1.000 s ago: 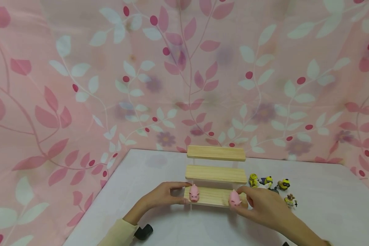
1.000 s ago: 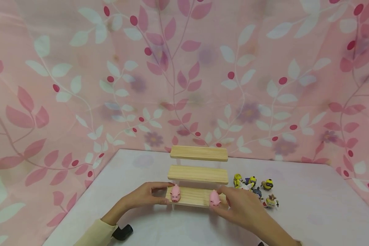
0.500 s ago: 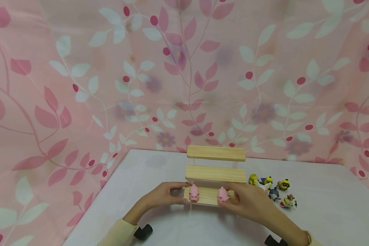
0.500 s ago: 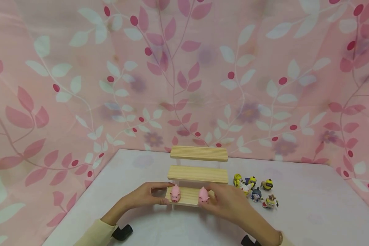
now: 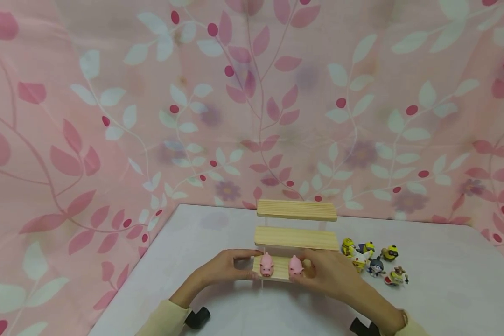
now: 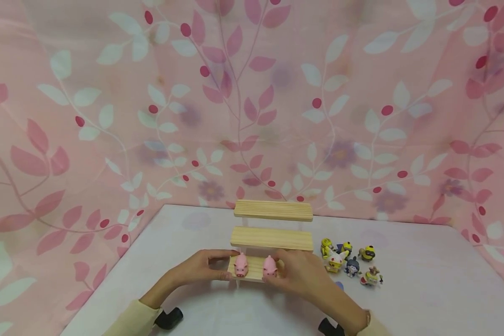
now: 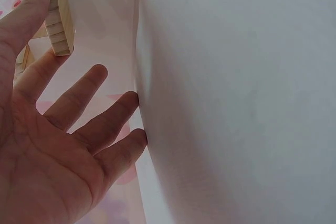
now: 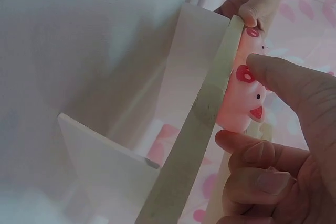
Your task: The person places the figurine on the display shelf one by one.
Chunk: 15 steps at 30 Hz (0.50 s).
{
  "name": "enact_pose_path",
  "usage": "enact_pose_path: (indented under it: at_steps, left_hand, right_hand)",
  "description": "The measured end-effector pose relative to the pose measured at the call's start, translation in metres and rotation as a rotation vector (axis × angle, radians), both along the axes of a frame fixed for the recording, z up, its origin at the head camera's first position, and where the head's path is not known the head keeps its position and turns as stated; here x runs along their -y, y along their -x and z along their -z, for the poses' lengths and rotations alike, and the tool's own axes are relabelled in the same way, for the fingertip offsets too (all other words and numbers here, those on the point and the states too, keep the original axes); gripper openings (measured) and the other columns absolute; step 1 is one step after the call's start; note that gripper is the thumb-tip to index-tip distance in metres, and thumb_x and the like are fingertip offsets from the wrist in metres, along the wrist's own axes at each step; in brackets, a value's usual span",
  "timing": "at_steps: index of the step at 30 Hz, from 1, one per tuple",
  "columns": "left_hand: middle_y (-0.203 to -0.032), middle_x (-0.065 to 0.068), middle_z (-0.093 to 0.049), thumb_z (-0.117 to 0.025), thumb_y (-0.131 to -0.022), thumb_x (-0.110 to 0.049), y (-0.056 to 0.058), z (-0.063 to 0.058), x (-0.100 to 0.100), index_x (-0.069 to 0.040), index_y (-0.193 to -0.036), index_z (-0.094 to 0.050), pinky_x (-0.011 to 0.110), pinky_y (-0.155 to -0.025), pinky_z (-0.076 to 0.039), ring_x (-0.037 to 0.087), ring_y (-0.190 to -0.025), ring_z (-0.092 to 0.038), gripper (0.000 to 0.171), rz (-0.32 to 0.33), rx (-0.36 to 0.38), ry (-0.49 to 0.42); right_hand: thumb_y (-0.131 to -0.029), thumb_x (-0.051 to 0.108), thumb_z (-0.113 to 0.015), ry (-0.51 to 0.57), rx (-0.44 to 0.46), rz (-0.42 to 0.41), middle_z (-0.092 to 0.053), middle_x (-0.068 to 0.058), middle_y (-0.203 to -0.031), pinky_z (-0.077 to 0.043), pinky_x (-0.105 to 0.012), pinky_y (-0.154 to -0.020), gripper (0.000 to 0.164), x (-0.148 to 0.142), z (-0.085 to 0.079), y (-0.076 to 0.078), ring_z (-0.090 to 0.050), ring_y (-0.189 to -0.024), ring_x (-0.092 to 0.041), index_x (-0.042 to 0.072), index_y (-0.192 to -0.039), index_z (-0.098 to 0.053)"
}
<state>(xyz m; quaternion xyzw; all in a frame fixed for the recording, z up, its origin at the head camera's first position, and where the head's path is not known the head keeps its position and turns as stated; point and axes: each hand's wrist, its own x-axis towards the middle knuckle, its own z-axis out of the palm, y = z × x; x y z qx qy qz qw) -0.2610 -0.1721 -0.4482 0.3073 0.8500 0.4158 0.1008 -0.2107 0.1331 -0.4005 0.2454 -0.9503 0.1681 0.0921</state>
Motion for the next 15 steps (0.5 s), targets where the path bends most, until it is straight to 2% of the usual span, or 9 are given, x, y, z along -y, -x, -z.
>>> enact_pose_path:
  at_steps: [9, 15]
  left_hand:
    - [-0.134, -0.013, -0.058, -0.079, -0.084, -0.041, -0.0012, -0.0030, -0.0013, -0.026, -0.136, -0.061, 0.039, -0.108, -0.039, 0.014, -0.130, -0.048, 0.057, 0.007, -0.003, -0.004]
    - [-0.135, -0.011, -0.058, -0.078, -0.085, -0.042, -0.0023, -0.0019, -0.0008, -0.026, -0.136, -0.061, 0.039, -0.107, -0.041, 0.017, -0.129, -0.050, 0.057, 0.014, -0.012, 0.005]
  right_hand:
    - [-0.076, 0.063, -0.075, -0.012, -0.001, 0.020, -0.037, 0.016, -0.059, -0.023, -0.020, -0.047, 0.045, 0.0013, 0.0009, 0.0013, -0.034, -0.053, -0.001, 0.027, -0.103, -0.070]
    - [-0.077, 0.068, -0.071, -0.028, -0.015, 0.030, -0.041, 0.017, -0.061, -0.029, -0.021, -0.047, 0.048, 0.0010, 0.0018, -0.0001, -0.036, -0.054, -0.002, 0.027, -0.103, -0.070]
